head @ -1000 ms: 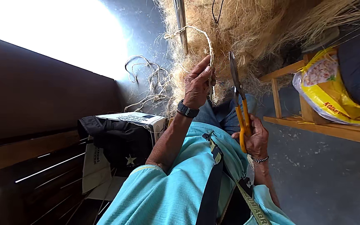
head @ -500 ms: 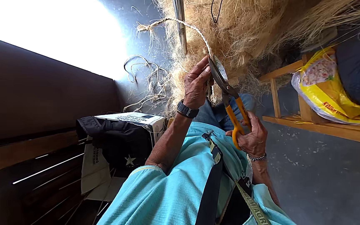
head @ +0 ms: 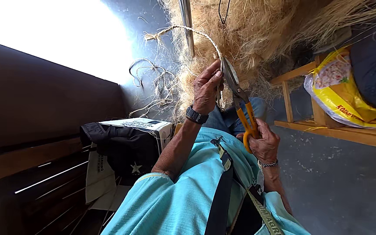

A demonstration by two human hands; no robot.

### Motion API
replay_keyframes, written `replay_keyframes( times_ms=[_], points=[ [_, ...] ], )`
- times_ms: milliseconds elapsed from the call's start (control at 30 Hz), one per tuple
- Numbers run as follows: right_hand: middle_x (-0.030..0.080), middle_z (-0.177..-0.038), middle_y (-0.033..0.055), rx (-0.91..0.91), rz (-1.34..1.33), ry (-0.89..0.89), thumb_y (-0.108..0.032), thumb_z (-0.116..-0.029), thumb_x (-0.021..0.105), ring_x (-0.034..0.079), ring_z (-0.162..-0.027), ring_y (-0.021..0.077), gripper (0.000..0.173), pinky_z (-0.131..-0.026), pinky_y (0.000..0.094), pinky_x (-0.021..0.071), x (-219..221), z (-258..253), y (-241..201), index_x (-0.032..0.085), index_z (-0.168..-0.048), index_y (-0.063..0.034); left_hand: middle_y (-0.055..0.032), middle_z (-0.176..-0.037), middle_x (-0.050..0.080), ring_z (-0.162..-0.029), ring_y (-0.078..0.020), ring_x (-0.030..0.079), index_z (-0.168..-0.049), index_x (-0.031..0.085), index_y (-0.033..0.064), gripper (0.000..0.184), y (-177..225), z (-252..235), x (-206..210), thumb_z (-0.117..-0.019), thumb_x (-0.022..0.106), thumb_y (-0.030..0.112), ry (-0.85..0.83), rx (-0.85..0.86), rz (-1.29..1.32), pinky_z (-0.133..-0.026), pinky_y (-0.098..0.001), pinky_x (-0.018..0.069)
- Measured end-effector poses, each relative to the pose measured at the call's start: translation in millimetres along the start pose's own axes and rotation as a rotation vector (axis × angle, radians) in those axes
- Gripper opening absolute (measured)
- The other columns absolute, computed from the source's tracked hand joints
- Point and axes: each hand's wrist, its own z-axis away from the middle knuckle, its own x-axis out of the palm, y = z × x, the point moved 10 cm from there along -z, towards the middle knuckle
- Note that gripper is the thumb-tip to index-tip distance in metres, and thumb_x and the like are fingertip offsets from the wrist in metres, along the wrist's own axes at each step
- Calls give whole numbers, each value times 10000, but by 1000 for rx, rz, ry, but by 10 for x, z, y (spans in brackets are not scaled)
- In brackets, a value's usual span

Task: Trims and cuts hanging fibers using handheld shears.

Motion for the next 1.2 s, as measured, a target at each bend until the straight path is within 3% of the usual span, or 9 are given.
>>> replay_keyframes(
  times_ms=[100, 233, 333, 567, 667, 767, 900, 1033, 1200],
  points=[
    [760, -923, 80, 85, -193, -17, -237, -757, 876, 711, -773, 45, 618, -719, 212, 604, 28, 5, 69, 650, -1225, 98, -66, -929, 677, -693, -101, 612, -1342, 588, -18, 344, 3, 8, 8, -1012, 518, 45, -20, -13, 33, -630, -257, 545],
    [701, -859, -20, 137, -335, -39, -317, -773, 863, 632, -723, -36, 677, -685, 143, 547, -1, -23, 155, 608, -1226, 116, -33, -877, 657, -690, -93, 600, -1353, 582, -10, 362, 33, -9, -22, -1020, 516, 118, -64, 6, 32, -622, -251, 533],
    [716, -885, 11, 200, -422, -96, -367, -794, 824, 720, -767, 68, 763, -717, 243, 629, 16, -18, 269, 527, -1285, 135, -32, -906, 661, -715, -99, 618, -1342, 586, 3, 351, 28, -16, -10, -1038, 491, 149, -83, -24, 53, -644, -257, 552],
    [725, -930, 36, 174, -428, -101, -420, -818, 798, 721, -799, 79, 789, -726, 241, 622, 20, 27, 293, 523, -1296, 144, -23, -956, 671, -782, -113, 642, -1314, 603, 98, 309, -147, -18, 169, -1045, 466, 166, -228, -239, 281, -701, -274, 563],
    [727, -927, 30, 157, -440, -112, -450, -816, 799, 722, -804, 77, 811, -737, 238, 621, 29, 36, 273, 524, -1291, 146, -55, -954, 681, -789, -140, 658, -1119, 658, 81, 161, -117, -10, 227, -1005, 561, 138, -266, -240, 319, -695, -291, 569],
    [726, -927, 23, 155, -464, -132, -526, -790, 806, 723, -813, 85, 893, -743, 246, 622, 24, 33, 240, 517, -1300, 148, -35, -901, 663, -766, -131, 647, -952, 620, 123, 69, -65, -38, 267, -978, 596, 183, -302, -215, 257, -663, -279, 553],
    [723, -934, 33, 139, -532, -162, -532, -799, 805, 727, -815, 123, 897, -758, 291, 636, 32, 30, 209, 515, -1324, 134, -17, -787, 644, -671, -105, 613, -889, 584, 118, 146, -8, -119, 203, -1001, 491, 131, -239, -200, 12, -624, -264, 536],
    [720, -903, 25, 121, -555, -185, -579, -823, 767, 731, -801, 147, 900, -763, 337, 646, 30, 36, 163, 520, -1321, 129, 7, -655, 582, -509, -78, 538, -832, 546, 115, 163, -46, -215, -50, -988, 509, 88, -43, -278, -198, -485, -226, 487],
    [723, -896, 19, 121, -574, -231, -599, -819, 767, 735, -800, 154, 900, -766, 350, 648, 77, 67, 153, 530, -1311, 117, 5, -639, 557, -499, -88, 524, -860, 544, 102, 120, -23, -235, -300, -973, 547, 63, 80, -269, -232, -479, -236, 484]
  ],
)
